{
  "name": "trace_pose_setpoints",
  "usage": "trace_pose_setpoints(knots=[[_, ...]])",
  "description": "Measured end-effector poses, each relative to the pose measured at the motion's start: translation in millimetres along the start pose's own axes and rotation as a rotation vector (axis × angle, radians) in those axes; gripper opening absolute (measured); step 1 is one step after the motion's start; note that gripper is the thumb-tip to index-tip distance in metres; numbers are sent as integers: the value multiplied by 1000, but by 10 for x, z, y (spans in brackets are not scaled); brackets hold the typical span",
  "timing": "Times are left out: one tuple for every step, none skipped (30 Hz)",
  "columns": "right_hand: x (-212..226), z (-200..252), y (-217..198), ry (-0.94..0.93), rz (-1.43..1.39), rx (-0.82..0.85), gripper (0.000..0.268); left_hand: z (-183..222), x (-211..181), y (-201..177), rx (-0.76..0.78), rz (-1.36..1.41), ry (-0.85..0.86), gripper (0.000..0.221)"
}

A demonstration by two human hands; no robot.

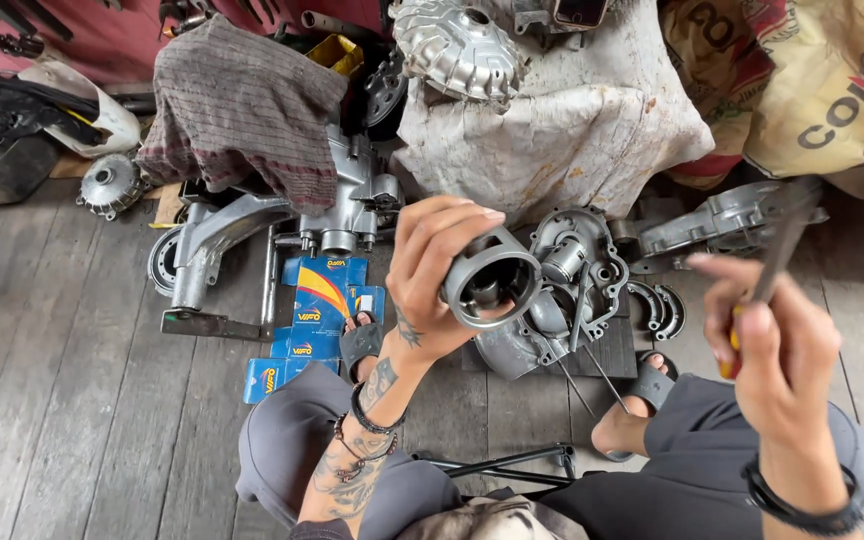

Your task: Repairing a motorcycle engine component by inspecting and adjusting internal parts with a screwdriver.

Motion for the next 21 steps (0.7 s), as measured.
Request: trace_pose_setpoints(knots=[[64,68,16,10,95,97,35,6,11,-14,-34,-6,-4,43],[121,141,28,22,190,194,57,13,21,-24,-67,-12,-7,44],[244,152,32,29,193,181,57,14,3,-25,-56,-2,-2,44],[400,167,86,-54,421,265,35,15,-19,-34,-64,-34,5,42],[546,188,145,-134,649,353,15,15,-42,-44,-73,-67,12,41],[665,182,174,-124,653,341,15,27,-46,-27,-64,-56,18,41],[796,184,240,-172,751,374,11,37,-57,-30,-82,-82,40,40],[921,186,304,-218,849,409,10,49,-69,-28,-100,-108,63,42],[970,171,326,-199,849,394,10,48,-89,-25,-81,-96,70,42],[997,176,389,-222,987,472,16,50,-103,-38,-101,-118,63,44],[1015,189,444,-239,1124,551,22,56,-117,-44,-120,-136,58,45],[1077,173,490,-215,1124,538,22,83,-124,-26,-98,-122,65,45],[1168,149,553,-278,1177,542,20,105,-122,-31,-128,-115,49,44],[1261,124,621,-342,1230,547,18,126,-119,-43,-158,-109,32,43],[1313,73,672,-331,1234,539,18,129,-145,-25,-151,-100,37,43],[1380,18,729,-356,1334,514,13,135,-182,-36,-182,-137,58,43],[1450,-43,782,-387,1436,492,15,147,-222,-45,-221,-175,76,50],[1472,-53,845,-383,1443,490,15,185,-226,-48,-221,-167,77,50],[1505,-81,912,-415,1500,466,17,205,-202,-42,-204,-117,54,49],[1542,-111,984,-447,1557,441,19,223,-177,-40,-186,-66,32,48],[1585,-135,1008,-454,1561,438,19,221,-162,-39,-194,-65,35,48]])
Point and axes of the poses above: each hand's wrist, its own z-axis away from the middle knuckle, its own y-axis out of the palm, x = y × z, the point moved 6 cm from there along -z, towards the middle knuckle, and after that the axes turned 5 degrees about -y, right-handed, at the moved point
